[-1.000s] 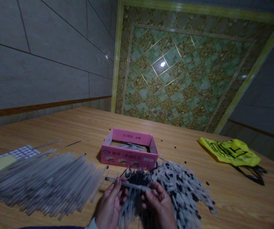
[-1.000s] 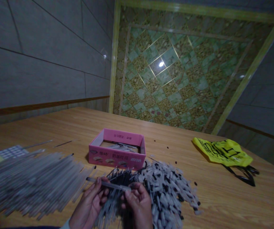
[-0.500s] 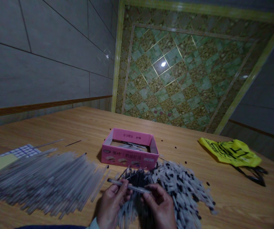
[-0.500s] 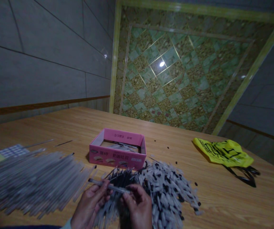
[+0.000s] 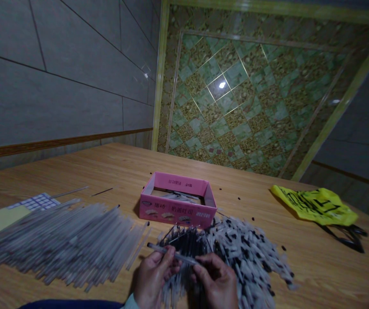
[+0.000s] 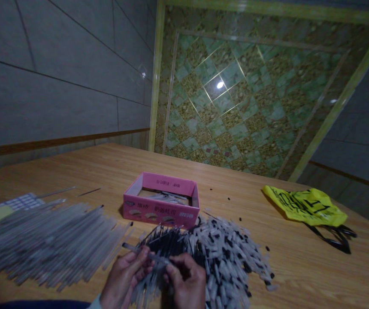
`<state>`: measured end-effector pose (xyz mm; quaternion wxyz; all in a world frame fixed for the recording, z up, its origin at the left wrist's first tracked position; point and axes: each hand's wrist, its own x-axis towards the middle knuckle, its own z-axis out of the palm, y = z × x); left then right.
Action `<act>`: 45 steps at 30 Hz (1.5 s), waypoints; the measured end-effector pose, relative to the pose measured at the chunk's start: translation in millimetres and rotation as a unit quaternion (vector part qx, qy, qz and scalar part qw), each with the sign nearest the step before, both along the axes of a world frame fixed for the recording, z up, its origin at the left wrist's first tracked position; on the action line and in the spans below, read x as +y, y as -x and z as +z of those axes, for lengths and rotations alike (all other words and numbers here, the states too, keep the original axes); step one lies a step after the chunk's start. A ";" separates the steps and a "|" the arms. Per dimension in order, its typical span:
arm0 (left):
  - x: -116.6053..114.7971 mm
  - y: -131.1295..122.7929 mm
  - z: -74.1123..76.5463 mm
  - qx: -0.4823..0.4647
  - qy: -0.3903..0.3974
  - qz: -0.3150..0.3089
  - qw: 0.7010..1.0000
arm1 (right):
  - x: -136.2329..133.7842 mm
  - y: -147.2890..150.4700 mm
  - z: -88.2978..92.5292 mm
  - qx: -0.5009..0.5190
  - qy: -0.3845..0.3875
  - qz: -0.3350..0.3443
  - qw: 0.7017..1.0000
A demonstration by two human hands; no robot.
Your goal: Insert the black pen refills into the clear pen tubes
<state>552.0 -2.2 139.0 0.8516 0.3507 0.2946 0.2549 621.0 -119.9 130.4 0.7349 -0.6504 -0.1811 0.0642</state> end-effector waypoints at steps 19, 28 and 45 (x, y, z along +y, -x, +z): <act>-1.8 -4.8 -11.5 0.011 -0.003 -0.013 1.000 | 8.5 2.8 -11.3 0.024 -0.060 0.026 0.998; -2.1 -7.2 -1.9 -0.010 -0.049 0.004 0.999 | 11.4 2.3 -6.1 0.088 -0.074 0.056 0.992; 1.0 -8.6 -10.0 0.006 -0.065 0.006 0.998 | 45.5 -107.4 97.3 -0.348 0.212 -0.143 0.902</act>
